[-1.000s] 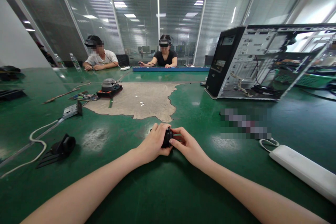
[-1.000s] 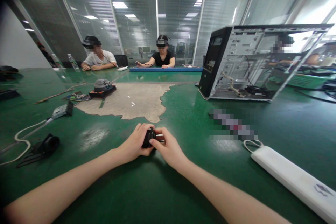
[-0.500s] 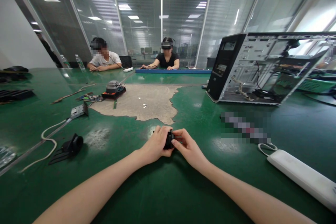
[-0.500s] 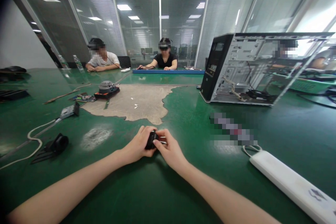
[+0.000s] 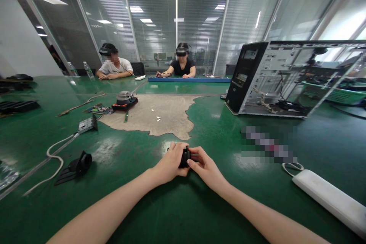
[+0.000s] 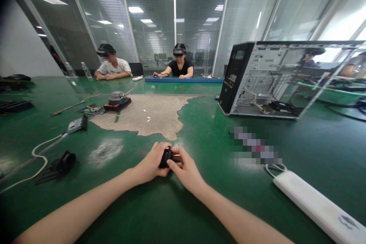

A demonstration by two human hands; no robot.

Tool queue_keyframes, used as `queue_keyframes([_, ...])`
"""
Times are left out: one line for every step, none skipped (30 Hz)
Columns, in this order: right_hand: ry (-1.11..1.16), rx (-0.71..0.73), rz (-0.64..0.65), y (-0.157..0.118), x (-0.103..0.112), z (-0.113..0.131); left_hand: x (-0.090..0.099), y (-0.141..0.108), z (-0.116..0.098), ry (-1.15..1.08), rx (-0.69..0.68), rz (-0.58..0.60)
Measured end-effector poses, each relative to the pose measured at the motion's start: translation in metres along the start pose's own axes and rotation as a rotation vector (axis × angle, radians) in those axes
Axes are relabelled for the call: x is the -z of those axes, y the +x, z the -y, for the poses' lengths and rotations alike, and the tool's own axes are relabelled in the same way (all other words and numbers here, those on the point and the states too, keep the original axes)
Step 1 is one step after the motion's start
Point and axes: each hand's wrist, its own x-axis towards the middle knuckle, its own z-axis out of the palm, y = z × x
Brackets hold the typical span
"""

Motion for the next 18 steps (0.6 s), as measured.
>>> queue_keyframes([-0.002, -0.002, 0.0, -0.0001, -0.0002, 0.0001, 0.0001, -0.0001, 0.0, -0.006, 0.002, 0.0])
queue_keyframes([-0.002, -0.003, -0.001, -0.0002, -0.0005, 0.0002, 0.0002, -0.0003, 0.0, -0.012, 0.004, 0.0])
queue_keyframes([-0.002, -0.004, -0.002, -0.0003, -0.0007, 0.0001, 0.0003, -0.0006, -0.0002, -0.017, 0.005, 0.0])
queue_keyframes([-0.002, -0.004, -0.003, -0.0003, -0.0009, 0.0, 0.0005, -0.0009, -0.0004, -0.022, 0.006, -0.002])
queue_keyframes([-0.003, -0.002, -0.005, -0.0004, -0.0011, -0.0002, 0.0008, -0.0011, -0.0007, -0.025, 0.007, -0.002])
queue_keyframes([-0.005, -0.001, -0.005, -0.0004, -0.0013, -0.0004, 0.0011, -0.0013, -0.0011, -0.026, 0.009, -0.003])
queue_keyframes([-0.006, 0.0, -0.005, -0.0006, -0.0014, -0.0006, 0.0014, -0.0014, -0.0015, -0.026, 0.01, -0.003])
queue_keyframes([-0.007, 0.0, -0.005, -0.0008, -0.0016, -0.0007, 0.0017, -0.0015, -0.0019, -0.026, 0.011, -0.004])
queue_keyframes([-0.009, 0.0, -0.005, -0.0011, -0.0017, -0.0007, 0.0019, -0.0015, -0.0022, -0.026, 0.011, -0.005])
queue_keyframes([-0.01, 0.001, -0.005, -0.0014, -0.0018, -0.0006, 0.002, -0.0015, -0.0024, -0.027, 0.011, -0.007])
queue_keyframes([-0.012, 0.002, -0.006, -0.0017, -0.0018, -0.0005, 0.0021, -0.0014, -0.0024, -0.027, 0.01, -0.008])
queue_keyframes([-0.013, 0.003, -0.007, -0.0019, -0.0018, -0.0002, 0.002, -0.0014, -0.0023, -0.028, 0.008, -0.01])
queue_keyframes([-0.012, 0.006, -0.007, -0.0021, -0.0019, 0.0001, 0.0019, -0.0015, -0.0022, -0.028, 0.006, -0.013])
queue_keyframes([-0.009, 0.006, -0.007, -0.0022, -0.0019, 0.0005, 0.0018, -0.0016, -0.0019, -0.027, 0.003, -0.017])
queue_keyframes([-0.003, 0.002, -0.007, -0.0024, -0.0019, 0.0009, 0.0018, -0.0018, -0.0017, -0.026, -0.002, -0.02])
queue_keyframes([0.006, -0.005, -0.006, -0.0025, -0.0019, 0.0014, 0.0018, -0.0021, -0.0015, -0.024, -0.008, -0.021])
queue_keyframes([0.016, -0.014, -0.003, -0.0026, -0.0019, 0.0019, 0.002, -0.0024, -0.0014, -0.02, -0.016, -0.018])
queue_keyframes([0.025, -0.018, -0.001, -0.0028, -0.0019, 0.0022, 0.0022, -0.0027, -0.0013, -0.015, -0.025, -0.013])
